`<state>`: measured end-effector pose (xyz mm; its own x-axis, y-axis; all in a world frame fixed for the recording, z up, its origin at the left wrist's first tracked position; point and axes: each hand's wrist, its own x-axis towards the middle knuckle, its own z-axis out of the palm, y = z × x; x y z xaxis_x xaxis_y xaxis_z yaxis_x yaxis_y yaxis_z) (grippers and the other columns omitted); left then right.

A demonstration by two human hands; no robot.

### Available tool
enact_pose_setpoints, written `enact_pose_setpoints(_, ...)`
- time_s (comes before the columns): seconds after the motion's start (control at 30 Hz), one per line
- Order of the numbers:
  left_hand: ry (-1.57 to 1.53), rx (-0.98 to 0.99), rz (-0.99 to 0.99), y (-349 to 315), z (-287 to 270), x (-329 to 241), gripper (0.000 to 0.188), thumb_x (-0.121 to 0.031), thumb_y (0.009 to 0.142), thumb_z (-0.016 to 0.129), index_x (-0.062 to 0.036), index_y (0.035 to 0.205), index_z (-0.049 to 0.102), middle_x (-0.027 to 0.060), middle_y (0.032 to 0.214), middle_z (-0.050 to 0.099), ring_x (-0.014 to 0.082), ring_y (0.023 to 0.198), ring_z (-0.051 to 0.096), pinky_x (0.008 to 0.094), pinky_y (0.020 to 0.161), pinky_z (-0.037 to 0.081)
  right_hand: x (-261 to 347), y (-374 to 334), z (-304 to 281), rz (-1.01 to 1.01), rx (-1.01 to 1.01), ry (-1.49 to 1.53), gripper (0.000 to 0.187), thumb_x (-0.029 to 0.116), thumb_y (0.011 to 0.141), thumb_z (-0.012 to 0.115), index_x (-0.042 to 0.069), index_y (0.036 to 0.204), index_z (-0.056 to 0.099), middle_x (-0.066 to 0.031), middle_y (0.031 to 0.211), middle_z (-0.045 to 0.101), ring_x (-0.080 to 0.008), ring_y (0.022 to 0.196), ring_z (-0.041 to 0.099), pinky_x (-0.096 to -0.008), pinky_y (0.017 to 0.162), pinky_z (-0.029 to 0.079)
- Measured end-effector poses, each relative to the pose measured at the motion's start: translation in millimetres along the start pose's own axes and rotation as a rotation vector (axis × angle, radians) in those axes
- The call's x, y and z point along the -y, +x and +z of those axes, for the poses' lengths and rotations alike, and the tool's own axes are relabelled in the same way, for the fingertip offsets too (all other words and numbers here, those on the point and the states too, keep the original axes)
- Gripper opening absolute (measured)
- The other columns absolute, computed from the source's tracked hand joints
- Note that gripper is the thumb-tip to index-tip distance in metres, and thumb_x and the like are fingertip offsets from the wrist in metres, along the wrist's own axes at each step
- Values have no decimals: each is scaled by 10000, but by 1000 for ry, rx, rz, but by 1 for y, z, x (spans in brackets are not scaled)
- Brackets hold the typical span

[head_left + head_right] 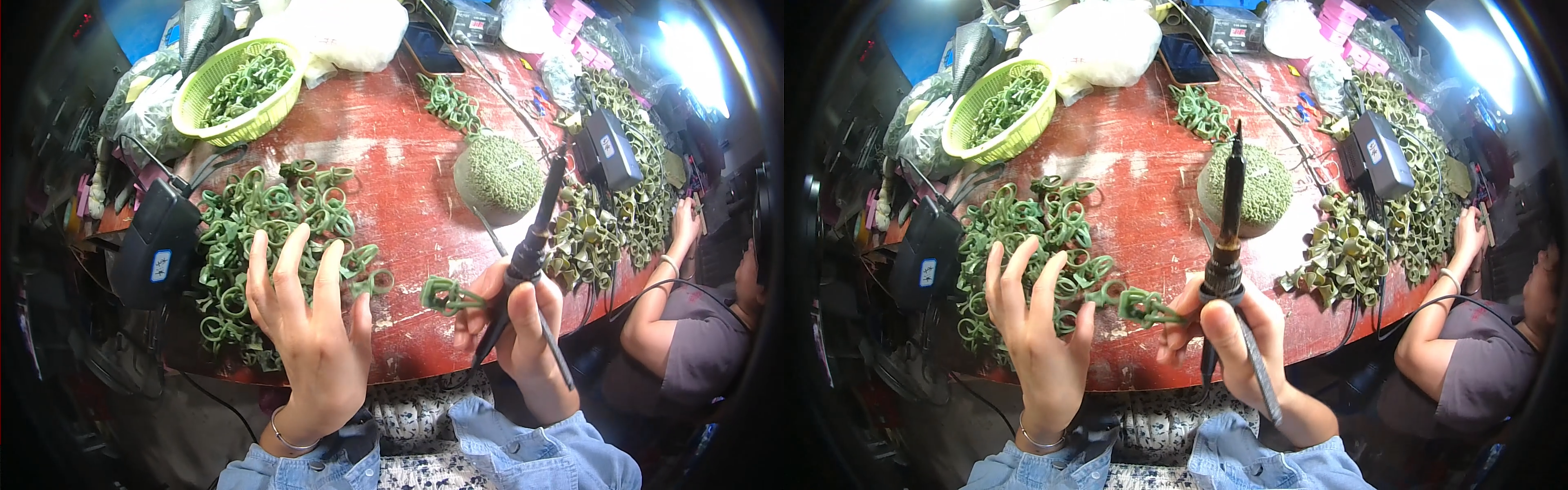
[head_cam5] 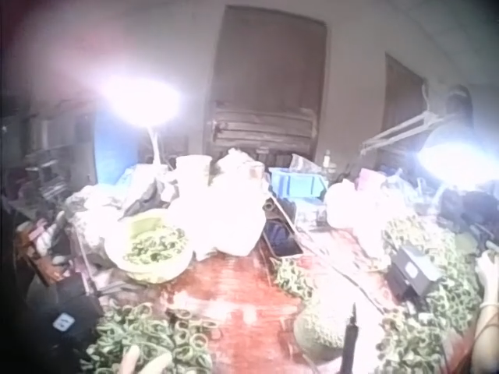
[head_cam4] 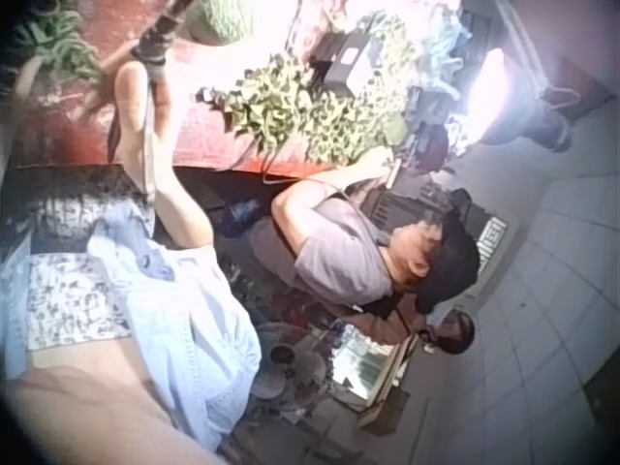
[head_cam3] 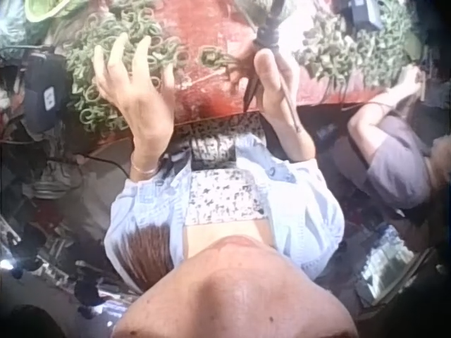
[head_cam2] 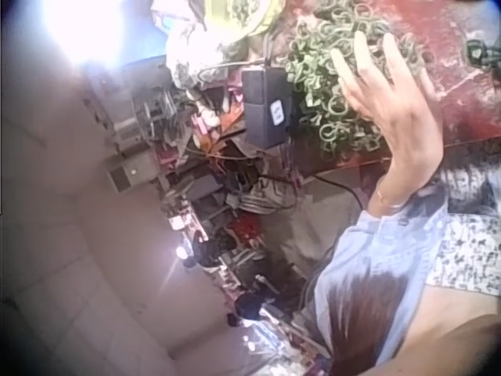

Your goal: Assembling green plastic rings into a decorative chain or vine using a heat tool.

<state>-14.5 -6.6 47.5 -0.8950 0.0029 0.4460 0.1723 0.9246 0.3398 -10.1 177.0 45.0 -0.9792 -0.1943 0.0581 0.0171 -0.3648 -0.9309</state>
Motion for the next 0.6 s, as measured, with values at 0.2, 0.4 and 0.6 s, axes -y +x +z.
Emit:
enact_pose_setpoints(0.2,-923,163,-151,-14,4,-12,345,-68,717,699,31,1029,590,149,1016,583,267,935,573,333,813,456,-18,-16,4,-165,-77,17,387,303,904,508,-82,919,471,-150,769,551,-191,661,592,-285,579,490)
enact_pose_setpoints(0.4,-1546,466,-413,-26,20,-23,403,-28,793,649,105,1129,472,172,1017,579,193,896,590,317,770,523,-29,-28,4,-200,-94,-103,363,282,890,537,-74,944,485,-137,838,552,-160,646,588,-245,560,483)
enact_pose_setpoints(0.6,-1702,485,-537,-26,20,-25,410,14,784,637,98,1148,468,177,1028,578,207,910,595,312,786,518,-26,-35,12,-113,-159,-42,343,251,888,539,-78,967,481,-157,895,548,-156,605,588,-226,500,466)
